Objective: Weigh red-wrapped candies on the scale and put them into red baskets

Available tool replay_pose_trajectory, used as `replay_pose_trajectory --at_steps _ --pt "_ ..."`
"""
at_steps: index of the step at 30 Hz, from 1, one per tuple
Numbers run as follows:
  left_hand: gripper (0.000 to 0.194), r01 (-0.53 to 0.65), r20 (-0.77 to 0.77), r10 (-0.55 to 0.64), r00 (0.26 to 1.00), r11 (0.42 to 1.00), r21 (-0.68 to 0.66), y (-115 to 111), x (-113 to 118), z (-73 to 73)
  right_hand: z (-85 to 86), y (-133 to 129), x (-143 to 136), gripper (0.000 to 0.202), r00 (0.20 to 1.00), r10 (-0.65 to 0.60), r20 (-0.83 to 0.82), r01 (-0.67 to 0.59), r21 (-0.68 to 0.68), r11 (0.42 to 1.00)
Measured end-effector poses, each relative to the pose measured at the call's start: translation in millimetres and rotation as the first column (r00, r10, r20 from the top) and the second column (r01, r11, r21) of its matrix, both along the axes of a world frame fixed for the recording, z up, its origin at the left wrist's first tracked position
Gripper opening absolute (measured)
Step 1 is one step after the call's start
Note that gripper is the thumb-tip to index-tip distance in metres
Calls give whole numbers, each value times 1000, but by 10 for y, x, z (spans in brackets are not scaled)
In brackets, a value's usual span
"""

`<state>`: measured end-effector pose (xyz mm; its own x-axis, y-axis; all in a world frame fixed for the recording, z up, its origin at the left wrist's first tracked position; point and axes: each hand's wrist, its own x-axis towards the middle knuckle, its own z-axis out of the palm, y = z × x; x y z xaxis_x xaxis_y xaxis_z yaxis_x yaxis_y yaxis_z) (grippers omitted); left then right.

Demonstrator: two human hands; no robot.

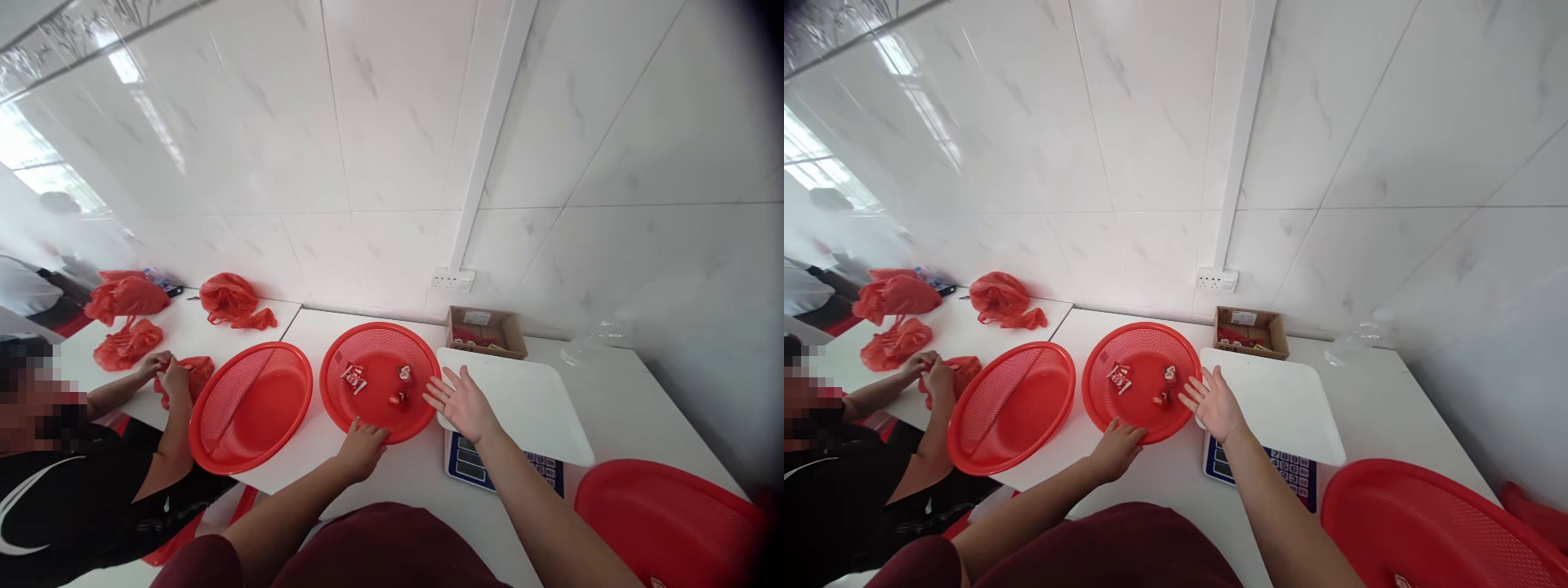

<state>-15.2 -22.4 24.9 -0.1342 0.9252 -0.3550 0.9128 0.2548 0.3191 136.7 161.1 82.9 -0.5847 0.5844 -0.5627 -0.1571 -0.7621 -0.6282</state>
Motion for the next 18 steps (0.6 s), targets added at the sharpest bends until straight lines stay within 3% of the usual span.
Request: replay_pose_trajectory --at_steps 4,7,9,11,14,16,18 --pt "36 32 -38 -33 999 999 -23 60 -49 -9 -123 -23 501 60 992 -124 7 124 -16 992" --pt "36 18 -75 -20 997 1000 -21 152 -144 -41 -320 -31 1085 48 947 -285 149 280 53 958" --pt "36 1 -111 -3 994 1000 -16 246 -249 -51 -445 -72 1526 41 870 -403 284 381 132 915" --pt "36 -29 -164 30 986 1000 8 359 -383 -40 -508 -166 1959 35 748 -521 411 483 200 852" --pt "38 -105 -251 118 961 992 64 530 -593 -1 -443 -403 2523 38 523 -620 585 566 305 766" --pt "43 -143 -289 166 943 985 102 618 -700 9 -352 -587 2846 46 316 -613 724 498 423 757" --pt "49 -159 -305 198 931 976 148 675 -749 -21 -316 -760 3150 57 62 -583 810 355 528 771"
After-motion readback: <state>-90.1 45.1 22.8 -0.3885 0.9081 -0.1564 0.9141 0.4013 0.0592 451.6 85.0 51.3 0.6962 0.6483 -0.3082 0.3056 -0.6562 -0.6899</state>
